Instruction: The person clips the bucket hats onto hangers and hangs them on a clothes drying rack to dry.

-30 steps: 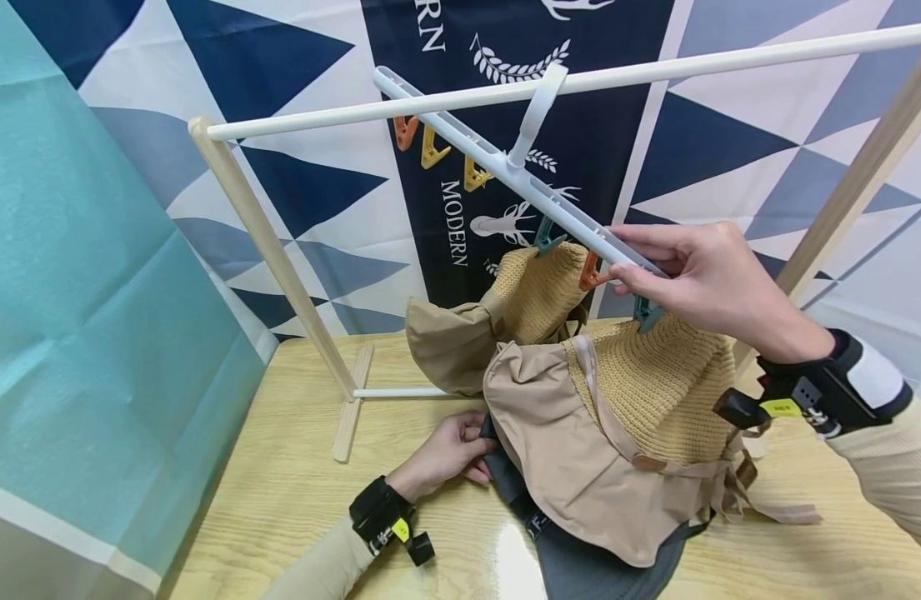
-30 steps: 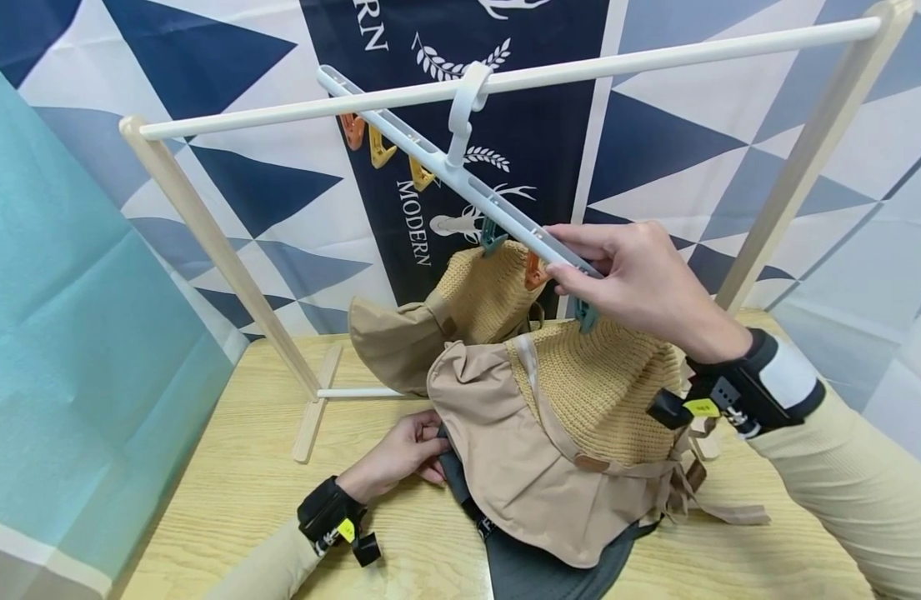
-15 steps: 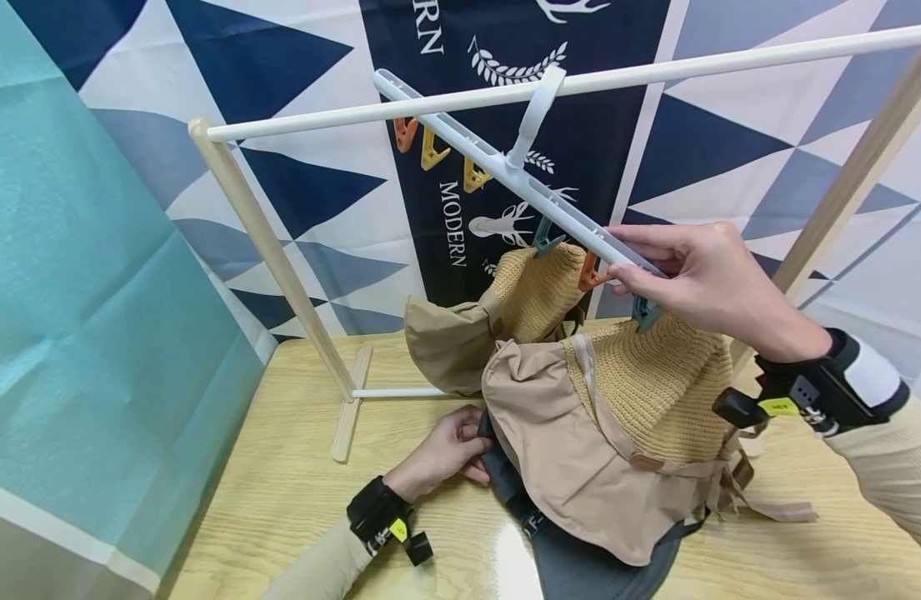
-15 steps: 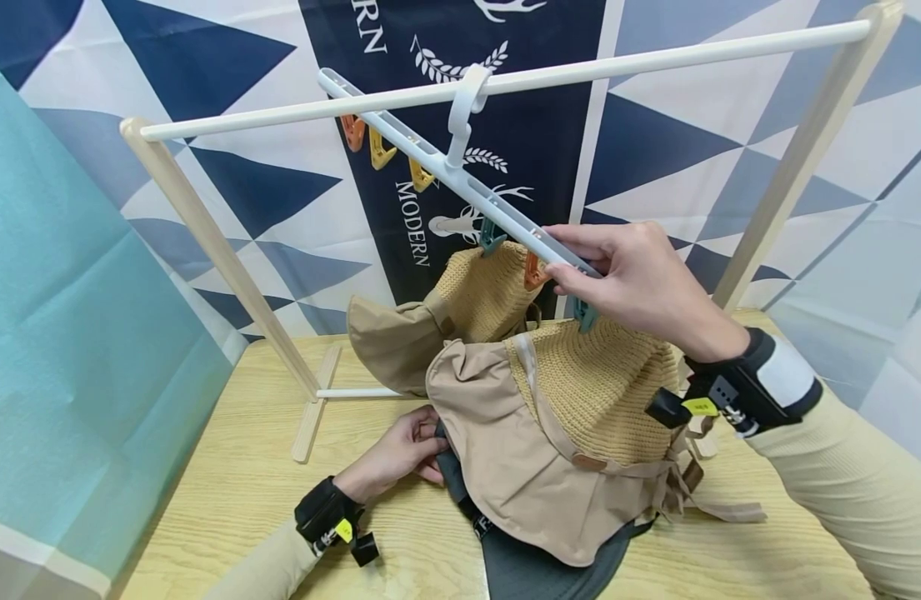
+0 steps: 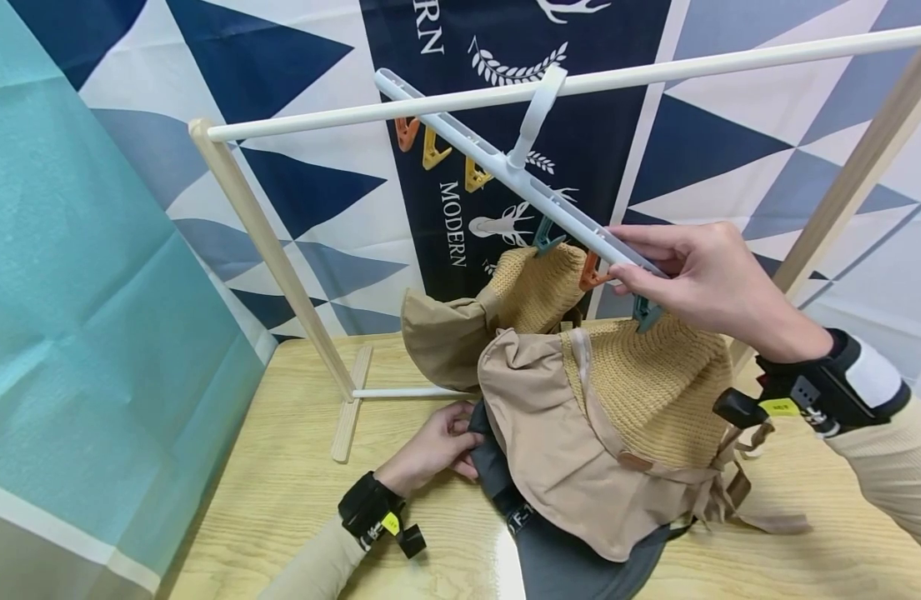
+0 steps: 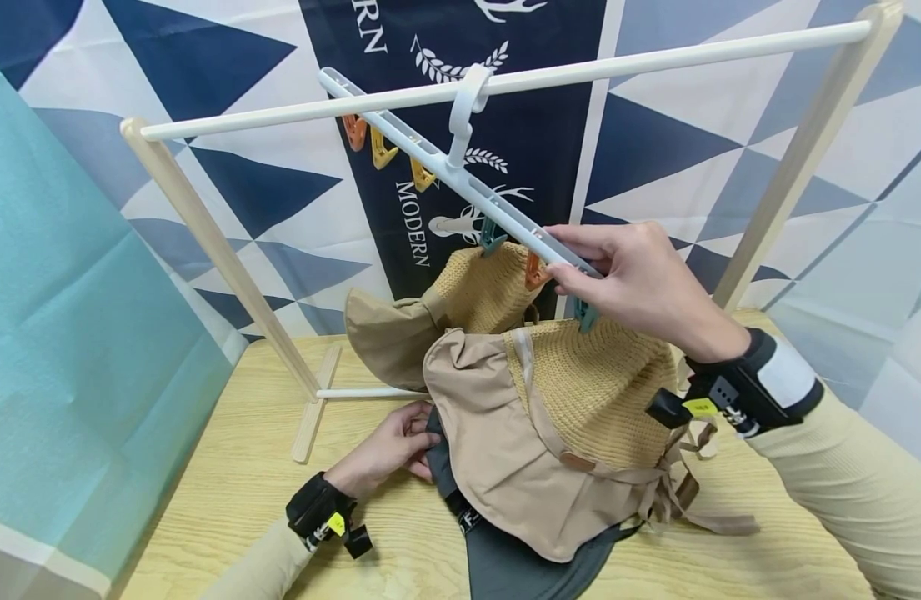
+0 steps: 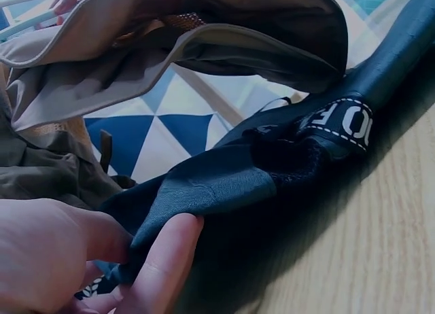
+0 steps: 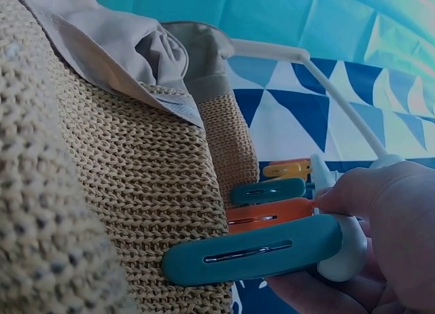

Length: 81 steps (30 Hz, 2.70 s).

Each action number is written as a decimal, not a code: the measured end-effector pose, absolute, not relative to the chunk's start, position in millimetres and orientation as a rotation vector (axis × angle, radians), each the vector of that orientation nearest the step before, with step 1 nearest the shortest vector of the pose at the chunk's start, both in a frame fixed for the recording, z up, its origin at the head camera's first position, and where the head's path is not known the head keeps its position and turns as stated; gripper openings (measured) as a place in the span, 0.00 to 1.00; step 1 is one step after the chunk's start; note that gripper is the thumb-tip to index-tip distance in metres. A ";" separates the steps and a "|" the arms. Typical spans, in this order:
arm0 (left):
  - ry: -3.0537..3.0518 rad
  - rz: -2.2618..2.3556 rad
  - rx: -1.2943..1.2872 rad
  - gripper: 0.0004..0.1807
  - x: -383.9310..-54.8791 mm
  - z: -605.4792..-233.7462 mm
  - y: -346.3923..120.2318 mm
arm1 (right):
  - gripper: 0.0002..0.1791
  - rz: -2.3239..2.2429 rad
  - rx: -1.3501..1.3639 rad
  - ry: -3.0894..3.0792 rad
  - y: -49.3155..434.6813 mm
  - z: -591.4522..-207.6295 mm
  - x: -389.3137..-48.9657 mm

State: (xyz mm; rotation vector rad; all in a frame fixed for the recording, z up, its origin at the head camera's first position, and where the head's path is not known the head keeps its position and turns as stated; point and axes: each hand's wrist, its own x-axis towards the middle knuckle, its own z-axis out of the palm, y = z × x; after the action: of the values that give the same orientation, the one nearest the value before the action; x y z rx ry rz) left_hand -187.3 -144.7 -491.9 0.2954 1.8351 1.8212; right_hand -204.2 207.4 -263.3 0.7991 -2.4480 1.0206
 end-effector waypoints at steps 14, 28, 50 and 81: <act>1.844 1.832 0.279 0.19 -190.2 -490.9 -150.4 | 0.30 1.023 0.796 -2.454 208.3 -264.3 -204.4; 1.904 1.828 0.286 0.15 -198.3 -487.9 -162.7 | 0.30 1.018 0.805 -2.452 209.0 -264.7 -204.9; 2.107 1.709 0.178 0.06 -219.4 -462.8 -222.4 | 0.30 0.983 0.785 -2.425 217.8 -264.9 -199.4; 2.679 1.462 -0.056 0.14 -218.1 -421.3 -264.9 | 0.27 0.878 0.750 -2.412 244.4 -258.1 -188.0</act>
State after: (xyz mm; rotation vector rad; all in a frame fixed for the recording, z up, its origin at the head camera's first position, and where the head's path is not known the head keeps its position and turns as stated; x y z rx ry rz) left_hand -218.1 -264.9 -421.3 -0.0558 2.6789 1.4616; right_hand -188.0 244.4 -258.1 0.7501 -2.4122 0.8783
